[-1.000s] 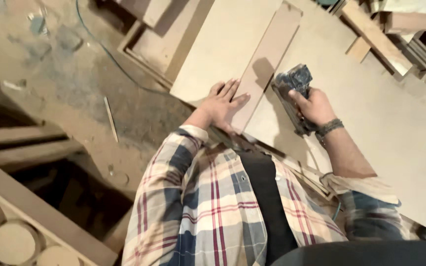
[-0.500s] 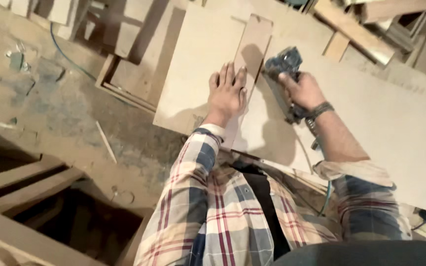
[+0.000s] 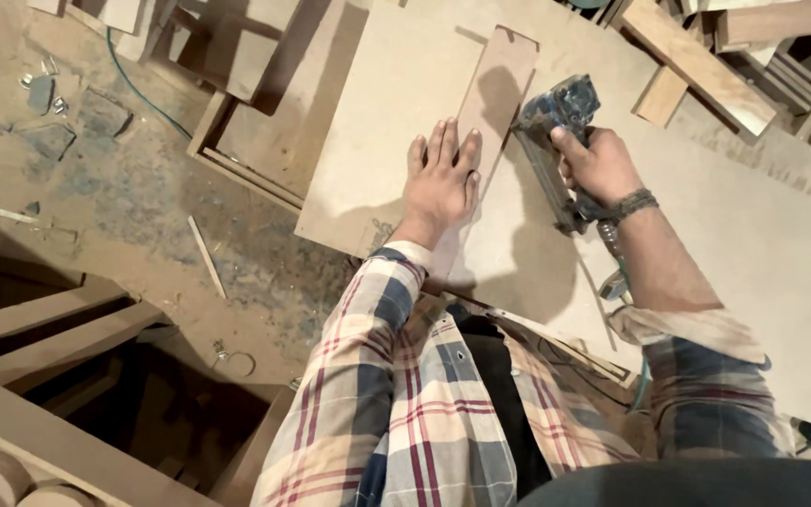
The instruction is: The person uses a pneumatic nail gun to fasten narrow wooden strips and a large flat board onto furniture frames in a workshop. They position each strip against the frame, drive nails along it, reposition the board, and hammer nails by hand where the nail gun cannot reach.
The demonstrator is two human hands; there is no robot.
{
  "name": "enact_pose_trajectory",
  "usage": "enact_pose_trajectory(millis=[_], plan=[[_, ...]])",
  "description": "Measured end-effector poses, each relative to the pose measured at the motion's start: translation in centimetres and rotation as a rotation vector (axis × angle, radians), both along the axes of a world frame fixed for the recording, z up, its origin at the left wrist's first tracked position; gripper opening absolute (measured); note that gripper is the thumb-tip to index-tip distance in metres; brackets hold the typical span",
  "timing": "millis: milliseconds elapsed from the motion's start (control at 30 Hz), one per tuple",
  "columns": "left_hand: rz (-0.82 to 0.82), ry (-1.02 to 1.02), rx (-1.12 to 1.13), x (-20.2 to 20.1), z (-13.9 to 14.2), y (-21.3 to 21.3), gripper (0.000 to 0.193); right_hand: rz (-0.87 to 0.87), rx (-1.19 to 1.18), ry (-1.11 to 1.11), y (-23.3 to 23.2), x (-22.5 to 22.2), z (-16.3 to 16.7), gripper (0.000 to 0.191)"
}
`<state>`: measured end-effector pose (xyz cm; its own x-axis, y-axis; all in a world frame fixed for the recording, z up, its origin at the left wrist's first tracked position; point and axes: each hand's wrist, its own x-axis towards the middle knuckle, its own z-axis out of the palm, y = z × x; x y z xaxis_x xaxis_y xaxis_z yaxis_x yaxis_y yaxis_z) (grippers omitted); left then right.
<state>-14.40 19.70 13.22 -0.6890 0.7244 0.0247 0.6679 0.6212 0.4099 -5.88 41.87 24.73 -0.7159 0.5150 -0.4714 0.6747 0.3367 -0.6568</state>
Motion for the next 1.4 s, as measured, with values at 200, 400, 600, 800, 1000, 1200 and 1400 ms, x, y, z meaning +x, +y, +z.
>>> enact_pose_trajectory(millis=[200, 400, 600, 800, 1000, 1200, 1400], plan=[[0.013, -0.006, 0.026, 0.1, -0.1, 0.1, 0.069, -0.051, -0.002, 0.064, 1.5, -2.0, -0.1, 0.049], [0.007, 0.053, 0.084, 0.1, -0.3, 0.1, 0.068, -0.071, 0.044, 0.027, 2.3, -2.2, -0.4, 0.048], [0.03, 0.093, 0.188, 0.1, -0.4, -0.1, 0.067, -0.08, 0.13, -0.125, -1.1, 3.2, -1.3, 0.051], [-0.001, 0.077, 0.146, -0.2, 0.3, 0.0, 0.074, 0.155, 0.357, -0.12, -7.1, 12.2, -1.6, 0.067], [-0.066, -0.037, 0.011, 0.2, -0.1, -0.5, 0.089, -0.036, 0.222, -0.2, -9.1, 21.8, -3.0, 0.072], [-0.201, 0.018, 0.038, 3.4, -3.9, -4.1, 0.111, -0.376, 0.204, -0.194, -5.4, 36.2, -5.7, 0.069], [-0.224, 0.051, -0.006, 9.3, -6.2, -3.2, 0.11, -0.376, 0.408, -0.231, 2.6, 46.6, -7.0, 0.069]])
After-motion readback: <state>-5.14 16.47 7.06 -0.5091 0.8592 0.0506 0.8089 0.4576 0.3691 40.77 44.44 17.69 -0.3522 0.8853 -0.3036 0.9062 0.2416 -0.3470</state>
